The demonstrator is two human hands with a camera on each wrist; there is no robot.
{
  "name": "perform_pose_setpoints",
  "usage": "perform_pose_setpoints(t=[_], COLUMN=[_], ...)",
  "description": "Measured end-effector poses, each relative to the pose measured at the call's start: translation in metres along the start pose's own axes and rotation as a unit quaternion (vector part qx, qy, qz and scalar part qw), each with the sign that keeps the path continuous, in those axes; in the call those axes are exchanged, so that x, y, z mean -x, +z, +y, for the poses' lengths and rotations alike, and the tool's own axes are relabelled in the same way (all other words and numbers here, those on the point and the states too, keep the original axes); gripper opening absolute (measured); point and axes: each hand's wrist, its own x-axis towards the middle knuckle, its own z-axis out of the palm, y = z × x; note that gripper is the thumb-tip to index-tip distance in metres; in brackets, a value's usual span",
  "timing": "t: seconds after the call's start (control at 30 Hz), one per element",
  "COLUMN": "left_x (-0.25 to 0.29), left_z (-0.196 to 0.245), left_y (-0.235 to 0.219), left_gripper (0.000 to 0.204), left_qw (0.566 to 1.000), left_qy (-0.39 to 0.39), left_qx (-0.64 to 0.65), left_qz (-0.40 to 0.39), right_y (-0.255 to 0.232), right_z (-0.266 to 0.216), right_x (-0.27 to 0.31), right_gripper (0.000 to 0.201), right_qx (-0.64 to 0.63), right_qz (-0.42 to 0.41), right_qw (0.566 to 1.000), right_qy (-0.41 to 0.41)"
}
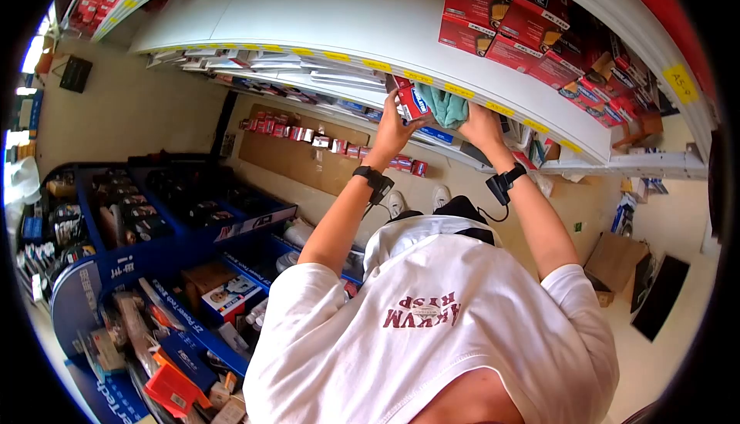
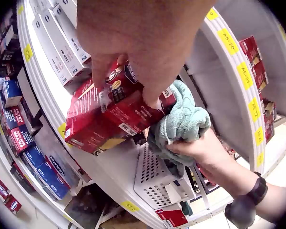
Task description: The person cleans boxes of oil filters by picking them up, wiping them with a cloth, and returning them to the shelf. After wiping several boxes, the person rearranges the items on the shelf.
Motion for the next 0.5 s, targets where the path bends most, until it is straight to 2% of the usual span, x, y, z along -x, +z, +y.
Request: perform_pose_setpoints(t=[0.1,0.2,0.3,0.33,0.4,0.43,0.5], left_x=[0.000,0.004,0.011,0.014,0.025,0.029,0.042], left_z=[0.013,0.018,0.031,0.042,0.047,0.047,0.032], left_y=[-0.001,-0.002,-0.006,-0.010,-0.012,-0.013,-0.019], left_gripper=[0.094,0.094,0.094,0.093,0.093,0.094,0.092], left_qw=[0.997,0.996,0.996,0.994,0.994,0.994,0.995], left_qy=[-0.073,-0.083,-0.078,-0.104,-0.101,-0.098,-0.093], left_qx=[0.007,0.019,-0.017,0.004,-0.025,-0.052,-0.027], left_qz=[0.003,0.033,0.044,0.031,0.026,0.020,0.007], right_y=[0.003,-0.008,-0.016,-0.020,-0.027,-0.034,-0.046], right_z=[0.006,0.002,0.002,0.002,0.002,-0.002,-0.010], right_x=[0.000,0.001,0.005,0.005,0.004,0.005,0.010], right_gripper=[0.075,0.084,0.090,0.090,0.093,0.093,0.088], right_qx=[-0.008,-0.069,-0.091,-0.093,-0.122,-0.124,-0.095], right_qz=[-0.022,-0.058,-0.051,-0.050,-0.093,-0.092,-0.102], right_qw=[0.999,0.996,0.994,0.994,0.986,0.985,0.986], right_qy=[-0.022,-0.008,-0.033,-0.034,-0.069,-0.071,-0.095])
